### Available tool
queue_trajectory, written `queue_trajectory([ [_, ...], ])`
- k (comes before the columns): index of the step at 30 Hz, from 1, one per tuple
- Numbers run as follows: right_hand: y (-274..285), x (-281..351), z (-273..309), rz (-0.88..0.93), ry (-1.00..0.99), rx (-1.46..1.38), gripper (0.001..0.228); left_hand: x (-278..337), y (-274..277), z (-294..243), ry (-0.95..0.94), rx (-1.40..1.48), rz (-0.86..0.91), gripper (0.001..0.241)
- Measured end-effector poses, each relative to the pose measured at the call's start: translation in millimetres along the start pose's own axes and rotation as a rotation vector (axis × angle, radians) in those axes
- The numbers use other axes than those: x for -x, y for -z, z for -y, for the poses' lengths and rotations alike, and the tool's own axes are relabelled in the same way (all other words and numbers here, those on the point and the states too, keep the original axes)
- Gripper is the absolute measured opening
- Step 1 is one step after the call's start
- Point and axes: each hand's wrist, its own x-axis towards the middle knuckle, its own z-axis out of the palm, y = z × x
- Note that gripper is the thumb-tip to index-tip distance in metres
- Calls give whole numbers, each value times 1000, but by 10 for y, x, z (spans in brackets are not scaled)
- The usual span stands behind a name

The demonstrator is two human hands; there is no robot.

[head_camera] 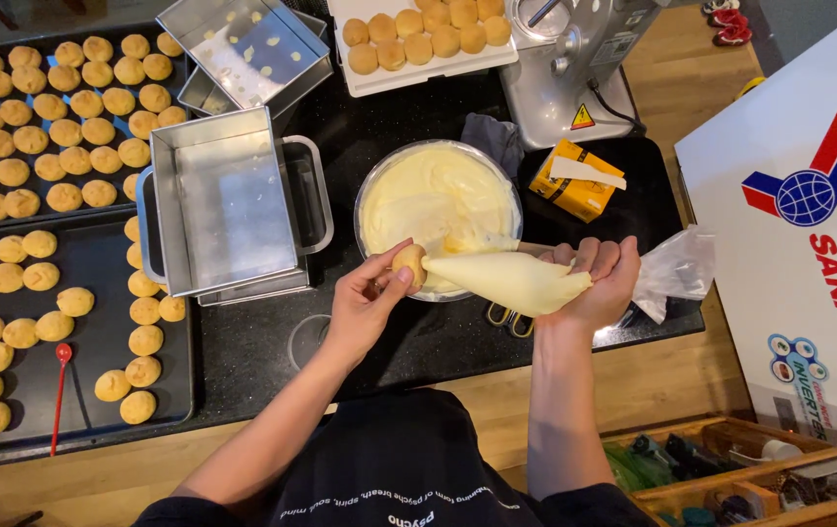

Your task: Filling cream puffs with cream using a piping bag and arranging them in a tray

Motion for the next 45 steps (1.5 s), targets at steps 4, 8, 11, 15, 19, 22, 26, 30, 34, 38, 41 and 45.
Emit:
queue_trajectory([
  [4,-49,26,2,-13,8,-3,59,7,24,67,16,-7,2,44],
  [8,-33,23,3,2,0,7,60,30,-13,25,33,-1,4,44],
  [11,21,-9,-7,34,-15,-8,61,29,-5,47,32,9,2,45],
  [15,11,1,1,72,-29,4,60,34,-13,42,44,8,-2,46],
  [19,40,-38,-28,32,-18,5,60,23,-14,25,44,-3,-1,47],
  [22,25,-28,-26,20,-14,13,60,15,-16,4,45,-10,2,47],
  [26,32,-30,-23,7,-29,2,60,10,-39,-23,38,-29,5,48],
  [30,45,-35,-22,-25,-13,3,59,-5,45,114,37,-47,8,49],
  [34,95,-60,-49,-67,-10,-27,58,-44,134,161,20,-136,28,55],
  [38,-90,37,-35,-268,75,-17,53,-107,76,-59,126,-238,23,57],
  [41,-5,35,-36,-345,85,-14,53,-171,53,-105,181,-263,21,52],
  [45,22,100,60,-384,106,-29,53,-227,-5,-158,203,-217,51,50],
])
